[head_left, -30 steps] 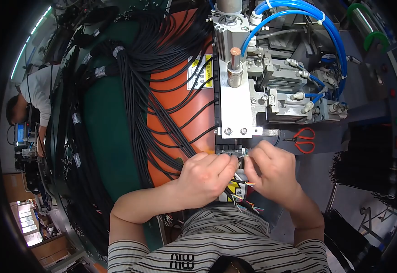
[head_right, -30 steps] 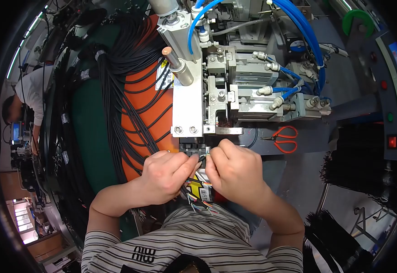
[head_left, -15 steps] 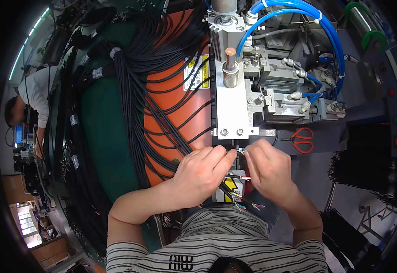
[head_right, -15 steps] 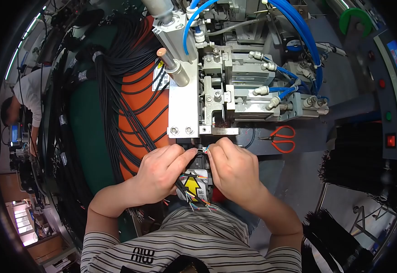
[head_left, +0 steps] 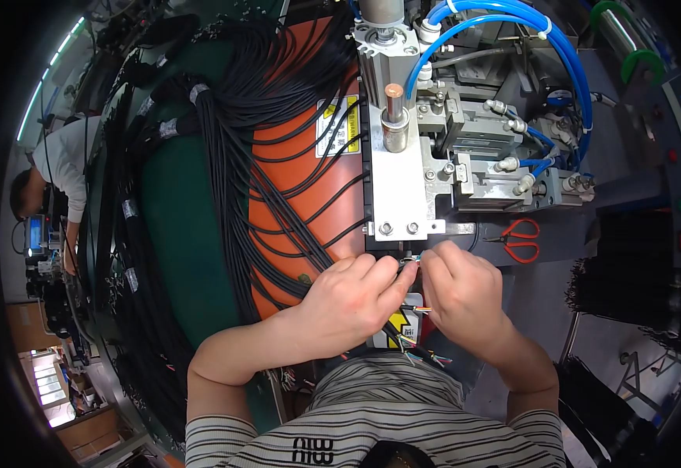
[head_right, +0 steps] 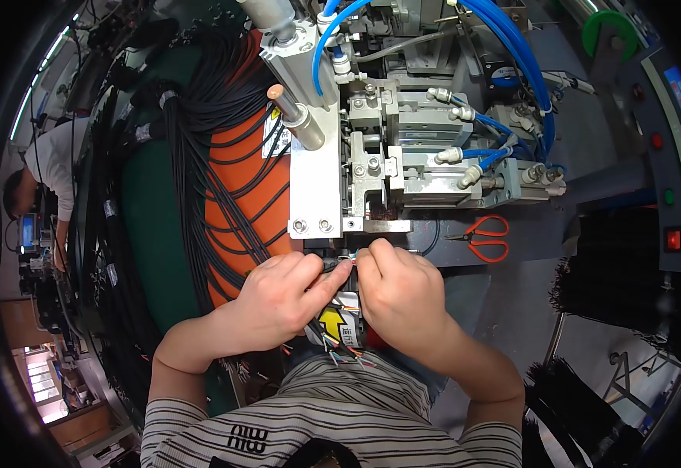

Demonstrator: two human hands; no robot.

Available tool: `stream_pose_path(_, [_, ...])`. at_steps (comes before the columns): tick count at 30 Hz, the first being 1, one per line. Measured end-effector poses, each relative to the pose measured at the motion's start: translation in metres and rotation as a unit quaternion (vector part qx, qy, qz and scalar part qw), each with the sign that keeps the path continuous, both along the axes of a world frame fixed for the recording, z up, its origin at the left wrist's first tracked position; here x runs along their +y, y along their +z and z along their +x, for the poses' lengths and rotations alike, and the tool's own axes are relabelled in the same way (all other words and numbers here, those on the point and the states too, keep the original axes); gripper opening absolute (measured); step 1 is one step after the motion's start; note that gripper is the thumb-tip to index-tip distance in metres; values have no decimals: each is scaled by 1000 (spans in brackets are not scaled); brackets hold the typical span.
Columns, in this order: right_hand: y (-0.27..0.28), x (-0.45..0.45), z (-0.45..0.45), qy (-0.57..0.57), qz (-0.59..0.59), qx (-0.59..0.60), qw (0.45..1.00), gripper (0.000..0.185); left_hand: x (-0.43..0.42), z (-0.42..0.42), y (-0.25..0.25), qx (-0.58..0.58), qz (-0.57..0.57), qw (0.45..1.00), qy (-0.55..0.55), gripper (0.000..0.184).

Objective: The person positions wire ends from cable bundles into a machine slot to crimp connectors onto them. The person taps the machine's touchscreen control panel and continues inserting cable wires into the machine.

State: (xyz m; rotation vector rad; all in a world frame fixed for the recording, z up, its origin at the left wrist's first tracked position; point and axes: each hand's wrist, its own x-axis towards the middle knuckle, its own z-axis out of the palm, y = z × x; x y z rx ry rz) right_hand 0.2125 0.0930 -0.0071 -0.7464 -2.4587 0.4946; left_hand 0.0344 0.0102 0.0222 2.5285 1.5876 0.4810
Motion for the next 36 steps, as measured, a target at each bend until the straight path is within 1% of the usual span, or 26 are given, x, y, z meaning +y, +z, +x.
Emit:
stream_pose_path(2, [6, 3, 0, 13, -11, -39, 999, 6, 1, 4, 3, 51, 12, 999, -11, 39])
stream_pose_path(3, [8, 3, 0, 17, -17, -59, 998, 6, 2, 5, 4, 50, 10, 999, -13, 39])
stream_pose_path(6, [5, 7, 2, 13, -26, -32, 999, 7, 6, 7, 8, 77, -8, 997, -22, 37])
stream_pose_path(8, [4, 8, 3, 12, -29, -18, 999, 9, 6, 7, 8, 78, -6, 997, -24, 37])
stream_pose_path(16, [4, 6, 2, 16, -8, -36, 999, 6, 8, 4, 6, 58, -9, 998, -29, 37])
stream_pose_path(19, [-4, -1, 1, -43, -42, 55, 997, 7, 6, 4, 3, 33, 0, 999, -22, 36])
stream_pose_path(24, [-2, 4, 0, -15, -46, 62, 997, 8, 10, 3, 6, 45, -5, 999, -26, 35])
stream_pose_path(27, [9, 9, 1, 11, -68, -19, 997, 9, 11, 6, 8, 52, -12, 998, -25, 35])
stream_pose_path(32, [3, 13, 1, 15, -59, -37, 997, 7, 11, 7, 10, 80, -20, 996, -26, 36])
stream_pose_path(33, [0, 14, 2, 11, -135, 2, 991, 7, 11, 7, 10, 83, -21, 996, -23, 36])
stream_pose_path(35, [-7, 15, 2, 1, -283, 83, 956, 9, 11, 6, 10, 86, -18, 996, -24, 36])
stream_pose_path(36, [-9, 16, 1, -1, -276, 85, 957, 9, 10, 1, 7, 48, -13, 999, -14, 36])
